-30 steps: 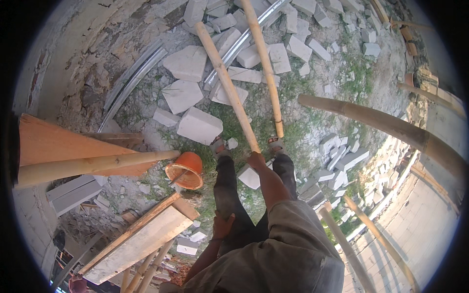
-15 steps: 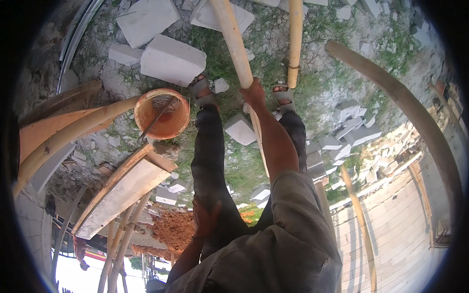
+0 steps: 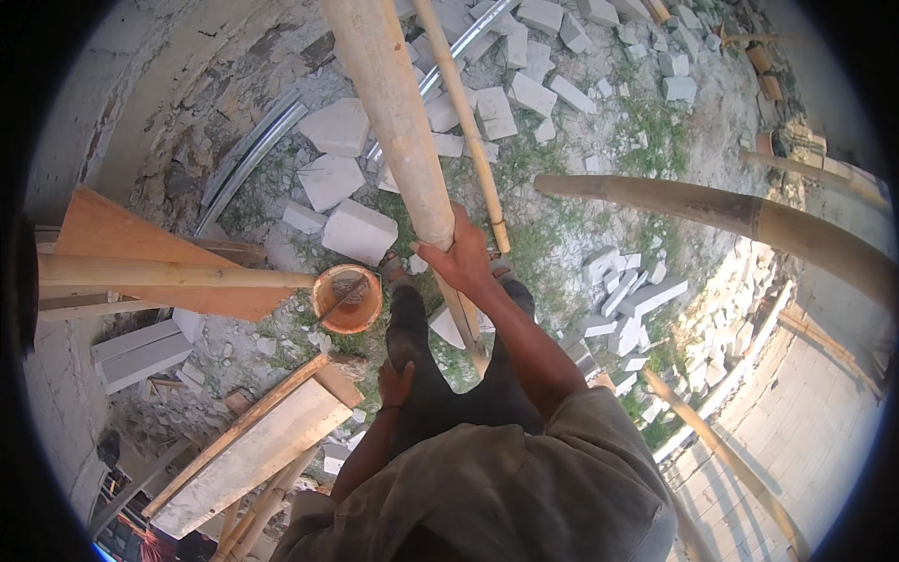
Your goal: The person assembles a bamboo scaffolding structure by tying bamboo poles together with wire using a metal hook. They lift and position the poles, secure joints, and move around the site to adjust the framework.
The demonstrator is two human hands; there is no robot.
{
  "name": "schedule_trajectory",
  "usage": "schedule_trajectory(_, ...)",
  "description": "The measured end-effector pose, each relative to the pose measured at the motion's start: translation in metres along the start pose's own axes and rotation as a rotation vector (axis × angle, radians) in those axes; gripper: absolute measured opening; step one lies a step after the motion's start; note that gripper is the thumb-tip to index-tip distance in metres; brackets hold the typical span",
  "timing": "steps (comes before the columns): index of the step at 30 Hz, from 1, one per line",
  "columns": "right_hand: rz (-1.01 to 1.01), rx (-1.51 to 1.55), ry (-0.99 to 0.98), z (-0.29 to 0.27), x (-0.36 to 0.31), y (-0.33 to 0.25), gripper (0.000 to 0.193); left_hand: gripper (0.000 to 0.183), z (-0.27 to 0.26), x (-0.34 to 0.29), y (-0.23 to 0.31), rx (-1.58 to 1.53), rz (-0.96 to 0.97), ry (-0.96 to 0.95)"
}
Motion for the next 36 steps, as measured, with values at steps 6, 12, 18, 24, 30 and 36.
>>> schedule_trajectory(6,-0.271,0.153,0.209,-0.070,-0.055,-0.173,0.053,0.063,-0.069,-0.012,0.095,-0.135,0.386,-0.186)
schedule_trajectory(12,-0.647,0.334,0.570,-0.114,-0.145,-0.262,0.079,0.076,-0.122,-0.079,0.242,-0.934,0.585,-1.076)
schedule_trajectory(18,-0.769,0.426,1.008,-0.137,-0.220,-0.285,0.089,0.069,-0.193,-0.170,0.340,-1.737,0.538,-1.104)
schedule_trajectory(24,-0.783,0.677,1.066,-0.132,-0.239,-0.278,0.088,0.053,-0.286,-0.247,0.403,-1.665,0.988,-0.885)
schedule_trajectory(30,-0.605,1.203,0.977,-0.101,-0.217,-0.266,0.092,0.050,-0.356,-0.331,0.428,-1.556,1.366,-0.694)
schedule_trajectory(36,-0.445,1.160,-0.096,-0.063,-0.175,-0.262,0.101,0.045,-0.440,-0.363,0.427,-1.184,1.904,-0.034)
Point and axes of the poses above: each hand's wrist, its own x-axis towards the middle knuckle, its own z-axis out of the palm, y = z × x, the point moved 2 cm from there along x, towards the middle knuckle
